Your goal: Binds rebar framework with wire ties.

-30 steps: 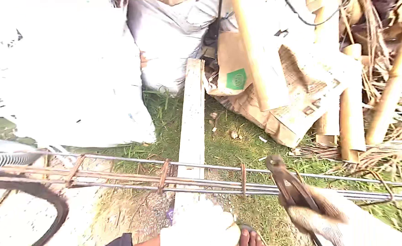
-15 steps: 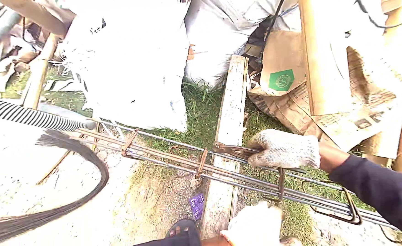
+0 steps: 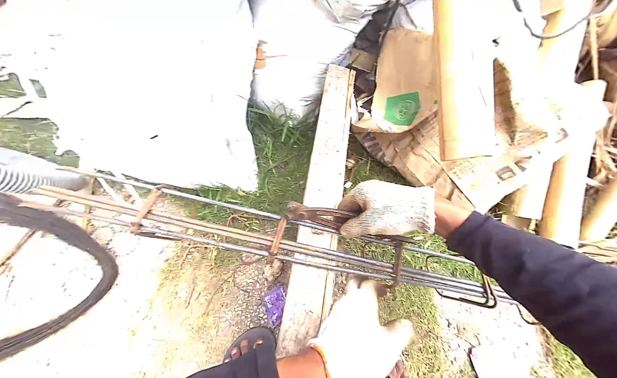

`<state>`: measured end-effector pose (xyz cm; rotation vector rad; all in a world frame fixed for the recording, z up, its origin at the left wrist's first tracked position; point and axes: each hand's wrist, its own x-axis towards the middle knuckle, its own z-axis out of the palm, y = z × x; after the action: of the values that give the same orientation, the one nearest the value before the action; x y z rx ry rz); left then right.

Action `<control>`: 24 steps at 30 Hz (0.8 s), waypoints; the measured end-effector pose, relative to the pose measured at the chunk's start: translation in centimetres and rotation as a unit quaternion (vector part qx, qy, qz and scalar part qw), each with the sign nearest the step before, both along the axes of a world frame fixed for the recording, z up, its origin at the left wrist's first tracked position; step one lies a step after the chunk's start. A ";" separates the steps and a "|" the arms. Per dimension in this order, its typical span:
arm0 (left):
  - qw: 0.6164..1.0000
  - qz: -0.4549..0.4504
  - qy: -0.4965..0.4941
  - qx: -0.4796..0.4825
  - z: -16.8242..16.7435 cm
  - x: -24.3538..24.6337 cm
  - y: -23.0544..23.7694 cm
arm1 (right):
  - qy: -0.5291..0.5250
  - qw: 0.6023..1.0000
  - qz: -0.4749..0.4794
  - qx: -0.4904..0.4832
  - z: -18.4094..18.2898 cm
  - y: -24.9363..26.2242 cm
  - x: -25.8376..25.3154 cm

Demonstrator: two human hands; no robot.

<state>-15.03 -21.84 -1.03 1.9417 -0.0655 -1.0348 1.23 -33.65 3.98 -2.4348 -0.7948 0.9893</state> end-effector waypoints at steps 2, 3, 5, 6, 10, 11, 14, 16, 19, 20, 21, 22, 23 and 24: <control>1.000 0.019 0.002 0.005 -0.3 -0.1 0.0 | -0.009 1.000 0.012 -0.011 0.0 0.1 0.1; 1.000 0.027 0.002 0.008 -0.3 -0.1 -0.1 | -0.015 1.000 0.018 -0.013 -0.1 0.1 0.1; 0.999 0.037 -0.005 0.007 -0.4 0.0 -0.2 | -0.025 0.999 0.026 -0.018 -0.2 0.2 0.1; 0.999 0.039 -0.008 0.001 -0.5 0.0 -0.3 | -0.029 0.999 0.027 -0.017 -0.3 0.2 0.1; 0.998 0.045 -0.022 -0.027 -1.6 -0.1 -0.5 | -0.034 0.999 0.033 -0.011 -0.2 0.4 0.1; 0.998 0.042 -0.023 -0.032 -1.7 -0.1 -0.5 | -0.040 0.998 0.037 -0.012 -0.2 0.4 0.0; 0.998 0.031 -0.013 -0.051 -1.7 0.0 -0.4 | -0.050 0.998 0.037 -0.020 -0.1 0.6 -0.2; 0.998 0.036 -0.014 -0.054 -1.8 0.0 -0.5 | -0.053 0.998 0.036 -0.021 -0.1 0.7 -0.3; 0.999 0.012 -0.029 -0.022 -1.5 0.0 -0.4 | -0.055 0.997 0.037 -0.032 0.0 0.8 -0.4; 0.999 -0.012 -0.032 -0.004 -1.0 0.2 -0.3 | -0.052 0.997 0.035 -0.035 0.1 0.9 -0.4; 0.998 -0.049 -0.037 0.013 -0.5 0.4 -0.1 | -0.047 0.998 0.032 -0.037 0.1 0.9 -0.3; 0.994 -0.090 -0.047 0.030 0.2 0.7 0.1 | -0.047 0.998 0.029 -0.033 -0.1 0.8 -0.3; 0.988 -0.130 -0.064 0.049 1.0 1.0 0.4 | -0.045 0.998 0.028 -0.028 -0.2 0.7 -0.3; 0.980 -0.161 -0.095 0.067 1.9 1.3 0.7 | -0.046 0.998 0.028 -0.018 -0.4 0.5 -0.3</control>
<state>-13.73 -21.10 0.85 2.1984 -0.4408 -1.0790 0.97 -33.12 3.61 -2.5168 -0.8867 0.9258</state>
